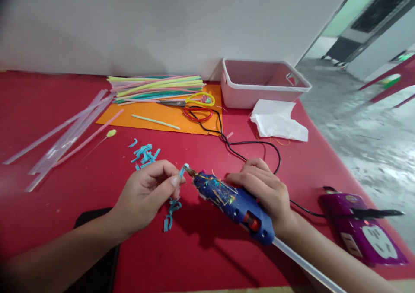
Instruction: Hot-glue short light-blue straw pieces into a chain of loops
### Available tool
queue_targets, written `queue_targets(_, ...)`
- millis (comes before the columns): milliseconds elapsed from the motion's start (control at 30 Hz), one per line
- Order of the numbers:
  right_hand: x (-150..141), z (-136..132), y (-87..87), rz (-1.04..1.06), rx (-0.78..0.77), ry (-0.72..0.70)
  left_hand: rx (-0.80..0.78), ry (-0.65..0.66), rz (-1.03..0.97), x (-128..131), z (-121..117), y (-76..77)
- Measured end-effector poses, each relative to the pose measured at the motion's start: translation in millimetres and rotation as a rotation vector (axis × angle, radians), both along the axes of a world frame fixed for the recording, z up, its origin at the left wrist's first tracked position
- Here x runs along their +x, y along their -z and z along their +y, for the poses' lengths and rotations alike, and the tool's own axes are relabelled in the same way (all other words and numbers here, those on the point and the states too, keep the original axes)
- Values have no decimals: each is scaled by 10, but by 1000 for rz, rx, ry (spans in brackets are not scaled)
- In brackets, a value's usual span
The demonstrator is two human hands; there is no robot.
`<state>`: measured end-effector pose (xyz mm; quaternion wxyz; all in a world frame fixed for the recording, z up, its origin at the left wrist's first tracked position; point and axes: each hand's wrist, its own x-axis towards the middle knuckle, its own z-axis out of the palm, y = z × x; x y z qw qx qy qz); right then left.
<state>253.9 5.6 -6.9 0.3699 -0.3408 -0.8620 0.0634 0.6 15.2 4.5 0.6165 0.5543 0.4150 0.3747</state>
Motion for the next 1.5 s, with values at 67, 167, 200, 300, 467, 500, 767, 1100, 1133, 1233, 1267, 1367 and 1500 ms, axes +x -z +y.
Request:
queue_targets(67, -1, 0, -2, -5, 6, -2, -5, 0, -2, 6, -2, 0)
queue_targets(167, -4, -5, -7, 4, -10, 4, -1, 0, -3, 8, -1, 0)
queue_targets(200, -5, -7, -7, 10, -16, 6, 2, -1, -4, 7, 0, 0)
queue_targets(300, -1, -13, -1, 18, -23, 7, 8, -1, -2, 0, 0, -3)
queue_targets(467, 15, -16, 14, 3, -21, 0, 12, -2, 15, 1, -2, -4)
queue_targets(500, 16, -15, 13, 5, -21, -2, 11, -4, 18, 4, -2, -3)
queue_targets(767, -8, -7, -19, -3, 0, 14, 23, -13, 50, 20, 1, 15)
queue_targets(1100, 1, -7, -25, -13, -1, 5, 79, -18, 80, -4, -4, 36)
queue_targets(1133, -3, -5, -30, -13, 4, 4, 77, -17, 81, -7, -6, 41)
queue_targets(1233, -11, 0, -36, -6, 9, -4, 74, -22, 80, -16, -5, 51)
queue_targets(1267, -10, 1, -32, -4, 7, -7, 72, -25, 75, -17, -1, 50)
queue_targets(1367, 4, 0, -10, -3, -11, -18, 56, -29, 61, -14, 12, 35)
queue_targets(1500, 21, 6, 4, -2, -12, -38, 57, -26, 57, -4, 13, 15)
